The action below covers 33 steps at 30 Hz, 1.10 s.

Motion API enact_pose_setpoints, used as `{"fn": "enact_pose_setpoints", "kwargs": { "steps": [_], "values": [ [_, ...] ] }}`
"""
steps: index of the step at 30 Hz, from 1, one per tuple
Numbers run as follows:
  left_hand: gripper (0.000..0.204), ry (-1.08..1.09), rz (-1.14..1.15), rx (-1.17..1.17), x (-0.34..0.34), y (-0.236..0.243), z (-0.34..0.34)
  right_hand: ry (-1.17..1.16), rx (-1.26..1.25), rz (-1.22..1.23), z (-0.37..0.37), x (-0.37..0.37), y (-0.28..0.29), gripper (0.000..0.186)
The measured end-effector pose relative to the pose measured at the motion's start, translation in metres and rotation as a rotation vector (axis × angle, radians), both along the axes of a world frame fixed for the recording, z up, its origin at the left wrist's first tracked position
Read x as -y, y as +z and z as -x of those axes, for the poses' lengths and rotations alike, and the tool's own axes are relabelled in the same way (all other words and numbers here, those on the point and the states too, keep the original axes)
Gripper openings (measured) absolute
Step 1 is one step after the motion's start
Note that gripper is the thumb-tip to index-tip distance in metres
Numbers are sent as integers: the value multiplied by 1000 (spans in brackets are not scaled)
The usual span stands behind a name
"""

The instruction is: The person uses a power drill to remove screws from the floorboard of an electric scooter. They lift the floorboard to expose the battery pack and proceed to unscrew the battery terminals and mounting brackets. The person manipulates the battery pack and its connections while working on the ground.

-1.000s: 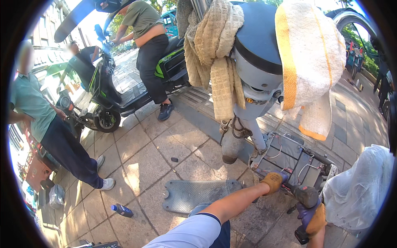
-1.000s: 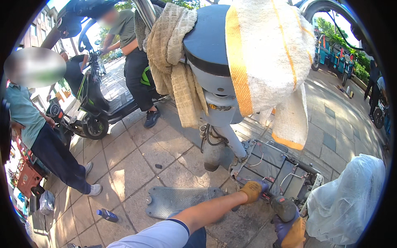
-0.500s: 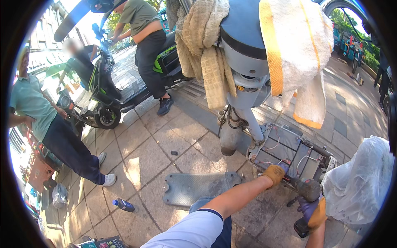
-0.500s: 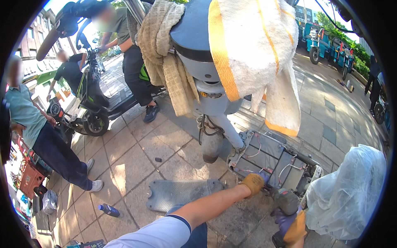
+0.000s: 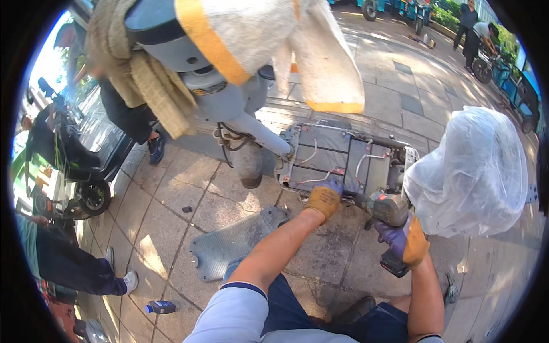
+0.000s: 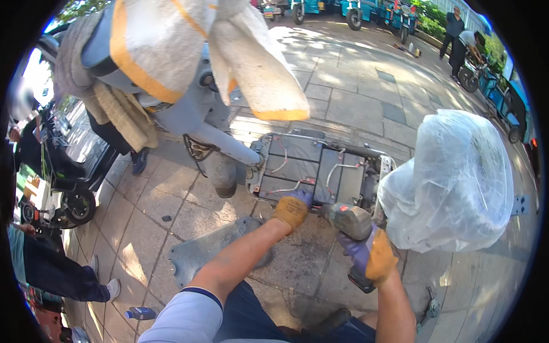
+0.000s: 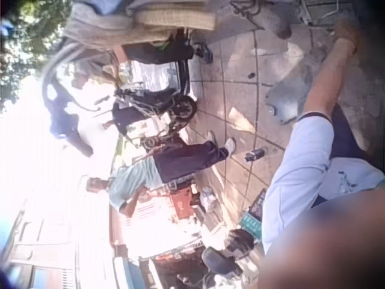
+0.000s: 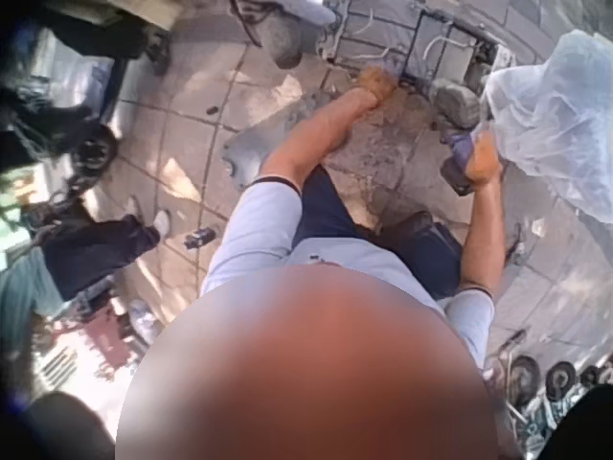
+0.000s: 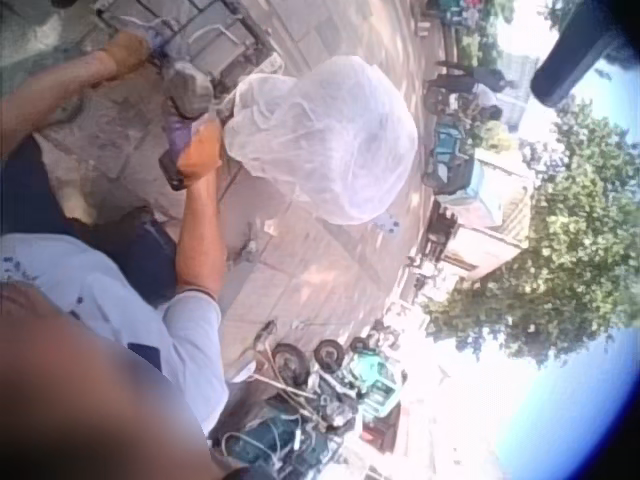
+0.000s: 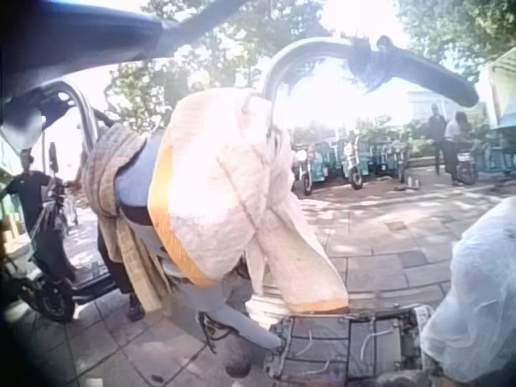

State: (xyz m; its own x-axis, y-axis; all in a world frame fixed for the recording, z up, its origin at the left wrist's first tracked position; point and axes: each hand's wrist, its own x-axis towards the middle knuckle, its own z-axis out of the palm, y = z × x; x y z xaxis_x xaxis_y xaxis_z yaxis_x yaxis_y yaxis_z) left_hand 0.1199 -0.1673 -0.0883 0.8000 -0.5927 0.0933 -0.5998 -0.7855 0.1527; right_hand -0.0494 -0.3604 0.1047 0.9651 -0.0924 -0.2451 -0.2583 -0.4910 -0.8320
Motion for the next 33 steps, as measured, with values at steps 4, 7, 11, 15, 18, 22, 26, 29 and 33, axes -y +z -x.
{"fn": "enact_pose_setpoints", "kwargs": {
  "steps": [4,7,11,15,18,22,26,29,33],
  "values": [
    [27,138,228,-279,9,23,-5,52,220,147,9,5,-14,56],
    [30,94,202,-313,14,18,14,55,188,89,17,4,-2,59],
    [34,-61,104,-112,4,5,25,64,237,20,26,4,-4,52],
    [40,-141,49,-207,-13,8,17,43,100,135,34,20,-4,52],
    [37,-132,17,-289,-10,22,12,-41,-49,133,37,41,-1,49],
    [38,-156,40,-308,-9,34,11,-253,34,137,44,54,14,47],
    [39,-186,-31,-271,-8,53,13,-435,27,158,37,62,31,39],
    [39,-184,-6,-269,-10,63,15,-478,-24,119,34,66,33,36],
    [40,-118,-32,-407,-13,61,2,-480,-16,129,33,63,31,36]
  ]
}}
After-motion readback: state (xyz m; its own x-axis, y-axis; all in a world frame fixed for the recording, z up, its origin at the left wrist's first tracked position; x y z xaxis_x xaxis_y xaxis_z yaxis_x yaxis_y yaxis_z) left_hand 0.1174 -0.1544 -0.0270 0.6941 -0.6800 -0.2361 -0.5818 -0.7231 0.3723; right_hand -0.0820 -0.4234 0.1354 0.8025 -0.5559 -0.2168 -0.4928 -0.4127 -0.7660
